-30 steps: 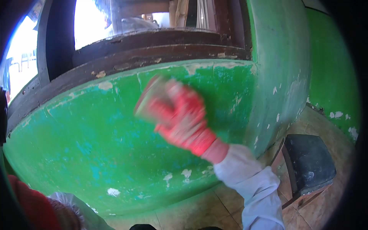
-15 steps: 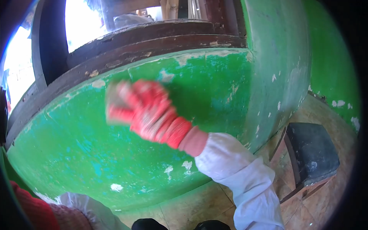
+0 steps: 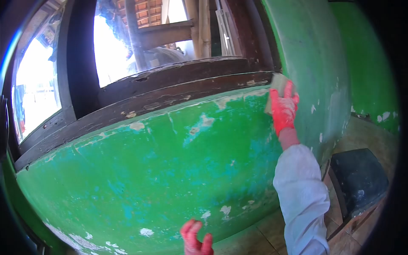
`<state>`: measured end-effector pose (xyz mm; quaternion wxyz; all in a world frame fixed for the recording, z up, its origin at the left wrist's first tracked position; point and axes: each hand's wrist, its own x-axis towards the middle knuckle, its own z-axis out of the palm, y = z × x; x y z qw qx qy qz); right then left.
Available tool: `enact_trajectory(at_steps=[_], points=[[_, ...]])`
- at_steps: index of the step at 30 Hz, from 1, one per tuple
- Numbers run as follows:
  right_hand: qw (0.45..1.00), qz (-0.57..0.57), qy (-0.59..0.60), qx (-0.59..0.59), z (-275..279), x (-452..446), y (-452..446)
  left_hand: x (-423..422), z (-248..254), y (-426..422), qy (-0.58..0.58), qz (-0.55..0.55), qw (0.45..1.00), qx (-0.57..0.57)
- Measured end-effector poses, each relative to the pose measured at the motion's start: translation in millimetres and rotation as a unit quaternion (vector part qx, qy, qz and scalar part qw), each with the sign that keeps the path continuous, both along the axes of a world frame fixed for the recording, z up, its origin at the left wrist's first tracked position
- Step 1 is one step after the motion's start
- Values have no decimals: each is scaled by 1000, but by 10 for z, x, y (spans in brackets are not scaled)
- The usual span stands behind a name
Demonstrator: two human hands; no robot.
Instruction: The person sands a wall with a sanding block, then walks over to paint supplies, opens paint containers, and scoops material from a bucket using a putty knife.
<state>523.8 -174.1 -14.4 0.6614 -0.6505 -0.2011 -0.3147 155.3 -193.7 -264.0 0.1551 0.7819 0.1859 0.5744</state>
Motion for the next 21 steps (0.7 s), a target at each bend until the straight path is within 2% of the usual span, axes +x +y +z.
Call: enact_trajectory(at_steps=[1,3,5,7,10,11,13,14,16,17,19,21], points=[[992,-13,-126,8,-67,-151,151,42,-149,21,10,-27,1000,-9],[942,-94,-311,-78,7,-922,267,92,-408,71,30,-11,999,14],[927,94,-345,-111,7,-1720,264,144,-528,162,50,-9,998,42],[774,73,-612,-147,-110,-1955,297,169,-569,201,34,32,999,20],[801,39,-574,-166,-62,-1659,260,122,-465,240,18,37,999,26],[869,65,-476,-117,-53,-1466,244,89,-418,265,11,50,998,31],[905,-73,-396,-133,49,-909,151,-5,-337,288,-7,53,998,41],[936,-59,-334,-100,70,-638,125,-46,-294,298,-22,51,997,51],[994,-3,-96,-51,245,-502,84,-131,-152,356,-35,77,995,55],[994,1,-99,-51,251,-592,122,-150,-47,394,-45,95,992,64],[965,-56,-247,-70,258,-1037,246,-95,267,495,-94,95,988,73],[920,20,-386,-60,202,-1703,413,-30,583,583,-179,89,976,89]])
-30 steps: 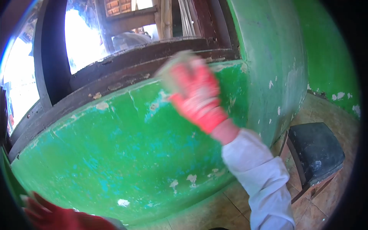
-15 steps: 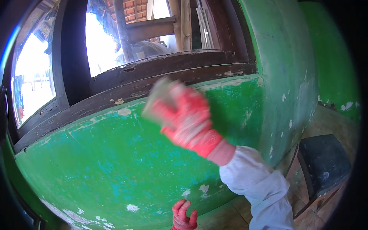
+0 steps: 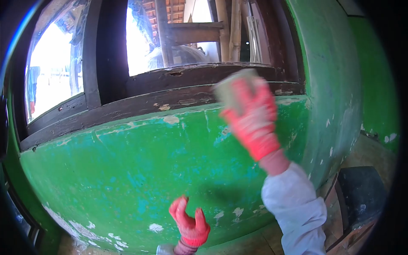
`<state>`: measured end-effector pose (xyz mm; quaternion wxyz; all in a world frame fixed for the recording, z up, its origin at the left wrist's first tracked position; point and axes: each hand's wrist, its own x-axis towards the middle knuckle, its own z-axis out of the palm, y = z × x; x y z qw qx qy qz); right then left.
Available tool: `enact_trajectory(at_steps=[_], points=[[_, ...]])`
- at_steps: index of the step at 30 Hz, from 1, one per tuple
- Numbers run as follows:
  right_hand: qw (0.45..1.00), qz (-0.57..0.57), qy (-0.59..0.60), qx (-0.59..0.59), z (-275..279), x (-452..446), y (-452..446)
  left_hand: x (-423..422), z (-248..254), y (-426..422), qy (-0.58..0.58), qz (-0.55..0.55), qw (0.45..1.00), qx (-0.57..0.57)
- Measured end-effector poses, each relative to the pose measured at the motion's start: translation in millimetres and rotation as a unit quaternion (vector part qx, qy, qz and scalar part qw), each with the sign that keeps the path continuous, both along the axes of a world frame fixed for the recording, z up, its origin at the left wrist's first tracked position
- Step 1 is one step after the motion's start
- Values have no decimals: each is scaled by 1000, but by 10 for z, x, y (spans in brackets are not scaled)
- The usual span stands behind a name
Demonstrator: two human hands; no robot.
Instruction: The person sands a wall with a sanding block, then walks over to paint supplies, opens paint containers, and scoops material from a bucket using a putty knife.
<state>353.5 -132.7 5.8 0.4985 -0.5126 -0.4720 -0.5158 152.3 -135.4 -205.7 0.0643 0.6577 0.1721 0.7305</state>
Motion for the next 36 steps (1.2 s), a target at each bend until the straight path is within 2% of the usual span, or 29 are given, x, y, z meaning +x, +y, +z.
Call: enact_trajectory(at_steps=[2,5,8,10,11,12,14,17,18,20,22,24,26,29,32,33,35,36], points=[[981,-21,-180,-64,-74,-647,46,118,234,76,-40,-10,999,-4],[968,56,-226,-95,-33,-760,66,160,453,118,-117,-30,993,-5],[989,-56,-120,-59,-48,-154,-26,-22,621,247,-182,-13,983,-8],[998,-61,-14,-28,-66,298,-85,-180,721,344,-211,13,977,-13],[997,-37,65,-36,-21,339,-128,-254,770,382,-272,-9,962,-19],[997,-37,59,-37,-11,285,-87,-324,810,415,-332,-32,942,-24],[998,-38,9,-44,51,-52,-20,-430,859,431,-367,-43,929,-27],[984,30,-158,-79,105,-1287,266,-526,866,408,-421,-57,905,-31],[965,3,-240,-102,108,-1646,361,-563,862,397,-433,-78,897,-33],[955,65,-274,-96,50,-2157,605,-633,854,395,-440,-94,892,-35],[947,102,-281,-120,126,-2258,609,-718,874,428,-472,-92,877,-17],[943,65,-301,-128,85,-2051,487,-818,891,462,-472,-68,879,-7],[960,22,-269,-76,24,-1622,384,-897,903,508,-480,-55,875,-2],[993,-32,-116,-3,-55,-846,296,-1037,894,577,-492,-45,870,-7],[994,-107,28,23,23,-909,282,-1119,875,615,-502,-47,863,-32],[993,-110,24,22,57,-1040,288,-1116,878,609,-506,-49,861,-34],[995,6,-98,3,101,-1533,356,-1080,897,575,-497,-41,867,-14],[992,59,-113,-23,38,-1778,471,-1054,898,554,-495,-43,868,-14]])
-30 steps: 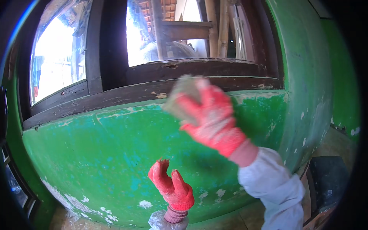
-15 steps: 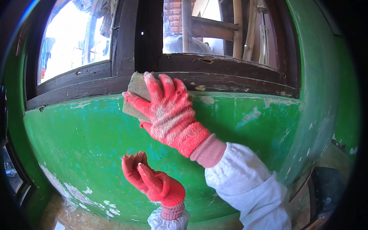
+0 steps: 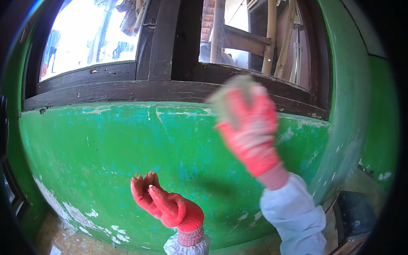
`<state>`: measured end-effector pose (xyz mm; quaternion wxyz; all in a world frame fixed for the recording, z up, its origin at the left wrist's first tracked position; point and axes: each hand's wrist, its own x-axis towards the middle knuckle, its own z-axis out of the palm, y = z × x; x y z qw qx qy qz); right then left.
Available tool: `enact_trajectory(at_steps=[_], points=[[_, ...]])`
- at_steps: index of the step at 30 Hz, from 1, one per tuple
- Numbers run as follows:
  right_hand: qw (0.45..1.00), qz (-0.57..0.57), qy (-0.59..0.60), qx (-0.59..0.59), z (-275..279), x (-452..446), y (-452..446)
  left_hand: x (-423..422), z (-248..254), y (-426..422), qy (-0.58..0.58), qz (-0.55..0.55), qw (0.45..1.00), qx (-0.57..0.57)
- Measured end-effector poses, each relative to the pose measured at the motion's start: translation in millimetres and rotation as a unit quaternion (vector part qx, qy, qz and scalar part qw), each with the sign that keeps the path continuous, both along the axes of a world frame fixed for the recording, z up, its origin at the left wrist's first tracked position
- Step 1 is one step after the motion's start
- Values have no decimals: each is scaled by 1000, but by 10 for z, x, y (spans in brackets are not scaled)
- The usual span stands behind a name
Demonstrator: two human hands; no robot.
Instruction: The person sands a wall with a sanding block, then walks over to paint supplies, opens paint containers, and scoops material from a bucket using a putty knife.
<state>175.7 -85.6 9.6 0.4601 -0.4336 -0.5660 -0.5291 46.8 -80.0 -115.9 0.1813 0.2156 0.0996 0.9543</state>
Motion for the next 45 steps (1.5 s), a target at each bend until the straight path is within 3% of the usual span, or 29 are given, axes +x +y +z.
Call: enact_trajectory(at_steps=[2,6,8,10,11,13,15,19,21,22,23,24,28,31,32,35,38,41,44,45], points=[[987,-49,-152,-30,-107,-501,95,72,-18,-52,-3,-33,999,7],[967,28,-233,-97,-149,-586,112,124,-71,-12,10,-42,999,-6],[977,-34,-191,-83,-124,-146,0,119,-107,47,8,-20,1000,-20],[999,-27,-33,-34,-136,383,-162,114,-128,61,34,-19,999,-7],[997,-75,12,1,-168,775,-212,112,-123,50,38,-27,999,-10],[990,-129,54,35,-186,1114,-169,136,-115,32,40,-41,998,-16],[949,-203,237,54,-108,1223,-190,215,-82,0,18,-71,997,-3],[999,-12,13,32,-38,299,13,346,-86,-120,34,-89,995,3],[990,-71,-113,-49,-43,-332,23,399,-103,-151,27,-85,996,-12],[979,-57,-181,-75,-75,-515,56,435,-87,-171,26,-89,996,-8],[969,31,-230,-88,-101,-545,144,458,-71,-187,18,-84,996,-20],[966,29,-237,-98,-118,-540,151,473,-65,-190,14,-79,996,-32],[984,-31,-168,-40,-133,325,-140,511,-136,-157,67,-63,996,-11],[989,25,146,6,-196,1415,-268,584,-134,-165,70,-71,995,-9],[974,-145,167,47,-169,1669,-381,609,-127,-175,66,-78,995,-10],[947,-169,267,60,-66,1850,-509,786,-175,-200,104,-68,992,-3],[995,-71,63,-22,-172,1239,-459,1070,-297,-173,139,-72,988,-7],[980,-25,-186,-69,-408,1021,-329,1439,-380,-219,160,-67,985,3],[986,-15,-137,-97,-298,1566,-539,1663,-437,-238,208,-39,977,-5],[995,-12,-73,-61,-265,1919,-628,1732,-402,-277,208,-37,977,-6]])
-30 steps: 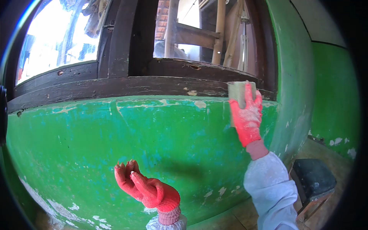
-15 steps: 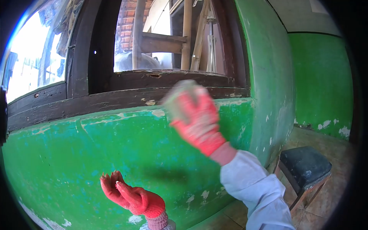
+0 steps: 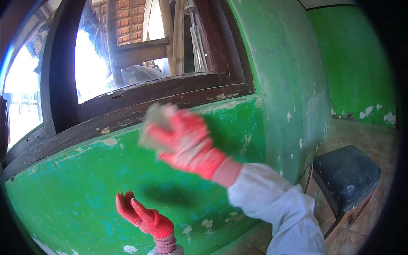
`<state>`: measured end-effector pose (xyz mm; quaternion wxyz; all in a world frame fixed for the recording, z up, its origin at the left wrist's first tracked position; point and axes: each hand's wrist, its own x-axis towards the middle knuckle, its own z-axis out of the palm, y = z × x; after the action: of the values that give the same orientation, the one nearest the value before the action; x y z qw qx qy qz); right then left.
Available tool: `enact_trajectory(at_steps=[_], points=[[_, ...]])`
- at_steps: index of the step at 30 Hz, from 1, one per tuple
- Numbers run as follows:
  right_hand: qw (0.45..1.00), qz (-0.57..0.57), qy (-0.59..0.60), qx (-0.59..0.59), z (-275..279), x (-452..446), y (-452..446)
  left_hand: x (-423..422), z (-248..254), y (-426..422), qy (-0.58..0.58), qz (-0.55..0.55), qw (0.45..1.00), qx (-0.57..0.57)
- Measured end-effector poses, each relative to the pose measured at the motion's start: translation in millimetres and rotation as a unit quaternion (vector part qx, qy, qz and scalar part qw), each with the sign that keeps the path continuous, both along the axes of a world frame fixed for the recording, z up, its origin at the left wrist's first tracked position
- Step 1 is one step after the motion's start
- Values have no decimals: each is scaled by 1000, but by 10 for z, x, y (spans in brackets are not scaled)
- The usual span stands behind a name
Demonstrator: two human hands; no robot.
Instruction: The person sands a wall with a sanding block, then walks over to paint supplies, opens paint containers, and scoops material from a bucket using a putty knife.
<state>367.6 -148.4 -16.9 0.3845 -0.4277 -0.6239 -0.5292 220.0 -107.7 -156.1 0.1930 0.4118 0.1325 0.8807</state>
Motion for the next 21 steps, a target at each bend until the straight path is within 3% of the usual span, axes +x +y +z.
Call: enact_trajectory(at_steps=[1,3,5,6,7,8,10,13,16,20,21], points=[[992,7,128,7,20,349,-102,47,59,-57,-6,3,1000,-4],[973,-127,159,112,8,1170,-261,117,118,-109,-6,20,1000,-14],[906,-388,70,155,-78,2134,-283,156,154,-126,7,25,1000,5],[909,-255,293,151,23,2231,-322,148,179,-156,15,37,999,6],[849,-107,499,134,87,2244,-390,124,204,-195,40,43,998,2],[847,-96,506,128,93,2188,-403,87,233,-233,63,50,997,-3],[856,-126,481,138,202,1933,-348,-17,327,-292,66,79,995,-1],[975,-53,188,107,109,919,-244,-137,459,-387,74,128,989,8],[999,27,-33,-8,-142,240,-17,-145,541,-535,81,167,982,37],[1000,-6,23,-17,-35,521,-281,-214,513,-641,68,152,985,41],[995,-50,72,44,-69,773,-301,-275,492,-624,57,145,987,31]])
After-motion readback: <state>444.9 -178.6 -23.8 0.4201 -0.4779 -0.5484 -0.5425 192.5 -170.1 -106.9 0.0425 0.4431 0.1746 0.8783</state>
